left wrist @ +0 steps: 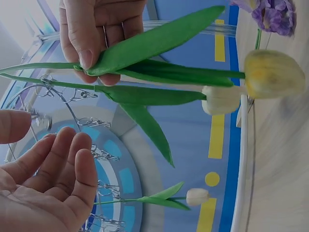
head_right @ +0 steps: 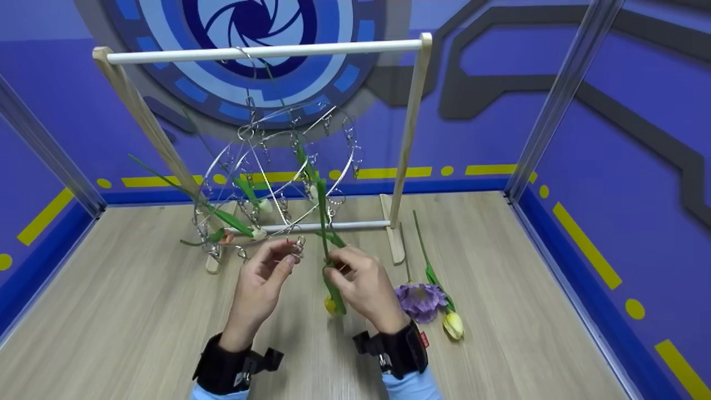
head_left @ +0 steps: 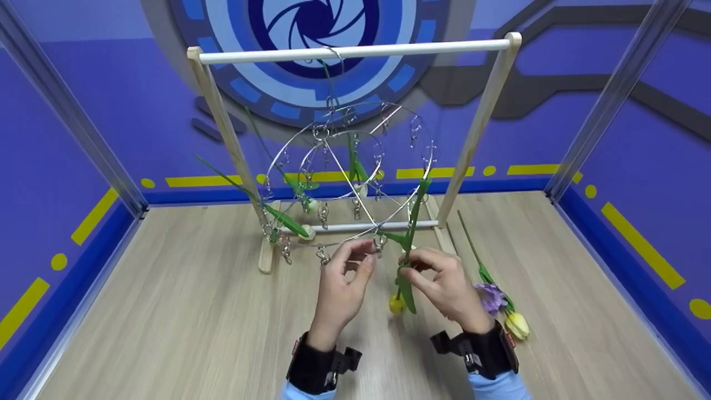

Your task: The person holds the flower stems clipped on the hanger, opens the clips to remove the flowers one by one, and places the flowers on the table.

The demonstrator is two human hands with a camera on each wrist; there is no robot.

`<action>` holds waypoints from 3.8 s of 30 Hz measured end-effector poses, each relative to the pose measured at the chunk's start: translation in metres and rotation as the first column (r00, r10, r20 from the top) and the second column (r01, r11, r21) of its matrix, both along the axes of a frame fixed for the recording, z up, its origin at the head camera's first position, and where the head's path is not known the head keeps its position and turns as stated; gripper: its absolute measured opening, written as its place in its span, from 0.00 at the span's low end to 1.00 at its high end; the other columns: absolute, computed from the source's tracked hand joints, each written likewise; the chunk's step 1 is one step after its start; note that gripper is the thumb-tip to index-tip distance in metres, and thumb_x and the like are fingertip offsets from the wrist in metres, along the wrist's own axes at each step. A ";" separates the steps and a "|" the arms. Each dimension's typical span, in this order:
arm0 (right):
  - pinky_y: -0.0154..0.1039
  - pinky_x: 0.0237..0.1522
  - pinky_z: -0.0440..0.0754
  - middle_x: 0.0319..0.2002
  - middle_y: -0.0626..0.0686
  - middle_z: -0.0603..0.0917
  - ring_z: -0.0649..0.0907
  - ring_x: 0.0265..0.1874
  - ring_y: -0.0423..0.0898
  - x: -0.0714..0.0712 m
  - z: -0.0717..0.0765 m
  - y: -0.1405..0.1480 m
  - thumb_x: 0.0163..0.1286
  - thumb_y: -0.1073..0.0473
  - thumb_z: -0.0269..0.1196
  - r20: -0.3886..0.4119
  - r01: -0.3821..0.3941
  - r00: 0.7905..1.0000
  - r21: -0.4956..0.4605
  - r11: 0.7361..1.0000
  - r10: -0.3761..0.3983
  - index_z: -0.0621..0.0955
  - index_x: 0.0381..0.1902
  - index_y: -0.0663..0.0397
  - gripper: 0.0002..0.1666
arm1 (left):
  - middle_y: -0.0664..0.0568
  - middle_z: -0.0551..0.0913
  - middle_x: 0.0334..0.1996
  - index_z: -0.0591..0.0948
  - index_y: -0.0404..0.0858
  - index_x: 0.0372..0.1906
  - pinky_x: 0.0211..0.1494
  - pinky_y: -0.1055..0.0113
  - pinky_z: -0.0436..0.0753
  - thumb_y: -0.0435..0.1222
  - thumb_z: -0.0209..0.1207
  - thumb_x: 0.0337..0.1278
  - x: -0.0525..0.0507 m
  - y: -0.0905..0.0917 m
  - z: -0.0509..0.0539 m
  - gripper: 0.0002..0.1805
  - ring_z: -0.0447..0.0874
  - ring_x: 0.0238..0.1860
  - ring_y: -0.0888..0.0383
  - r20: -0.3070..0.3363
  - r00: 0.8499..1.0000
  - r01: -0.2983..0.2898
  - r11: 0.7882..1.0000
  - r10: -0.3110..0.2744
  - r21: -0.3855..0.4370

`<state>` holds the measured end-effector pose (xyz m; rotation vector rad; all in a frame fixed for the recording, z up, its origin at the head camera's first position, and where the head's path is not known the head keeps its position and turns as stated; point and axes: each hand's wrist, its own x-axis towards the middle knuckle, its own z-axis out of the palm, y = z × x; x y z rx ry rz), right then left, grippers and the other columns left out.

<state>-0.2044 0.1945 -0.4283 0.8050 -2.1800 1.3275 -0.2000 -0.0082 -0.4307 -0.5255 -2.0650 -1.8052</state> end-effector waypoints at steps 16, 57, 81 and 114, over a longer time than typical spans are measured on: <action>0.36 0.38 0.86 0.38 0.47 0.89 0.85 0.36 0.41 0.001 0.002 0.009 0.63 0.73 0.71 0.021 0.044 0.999 0.038 0.998 -0.045 0.89 0.42 0.54 0.13 | 0.46 0.83 0.55 0.81 0.33 0.59 0.56 0.56 0.84 0.33 0.64 0.68 0.010 0.002 -0.001 0.18 0.83 0.54 0.52 -0.312 0.938 -0.252 0.916 0.152 -0.312; 0.26 0.37 0.83 0.37 0.49 0.88 0.84 0.34 0.37 0.010 0.011 0.055 0.63 0.76 0.70 0.169 0.167 0.970 0.044 0.985 -0.173 0.89 0.39 0.59 0.11 | 0.38 0.80 0.62 0.77 0.29 0.66 0.71 0.49 0.74 0.43 0.59 0.73 0.013 0.011 -0.020 0.26 0.77 0.66 0.44 -0.377 0.914 -0.351 0.758 0.150 -0.550; 0.29 0.33 0.85 0.35 0.56 0.90 0.86 0.29 0.39 0.002 0.003 0.060 0.70 0.73 0.65 0.306 0.214 0.932 -0.039 0.976 -0.192 0.88 0.46 0.62 0.10 | 0.39 0.81 0.60 0.79 0.30 0.63 0.67 0.49 0.77 0.41 0.62 0.71 0.011 0.017 -0.030 0.24 0.78 0.64 0.44 -0.396 0.908 -0.359 0.736 0.134 -0.573; 0.32 0.40 0.82 0.34 0.54 0.89 0.87 0.34 0.46 -0.022 -0.030 0.053 0.69 0.72 0.64 0.367 0.273 0.883 0.102 0.957 -0.291 0.83 0.58 0.66 0.20 | 0.37 0.82 0.58 0.78 0.31 0.63 0.62 0.49 0.79 0.41 0.61 0.72 -0.004 0.022 -0.045 0.24 0.80 0.60 0.44 -0.275 0.952 -0.281 0.740 0.134 -0.611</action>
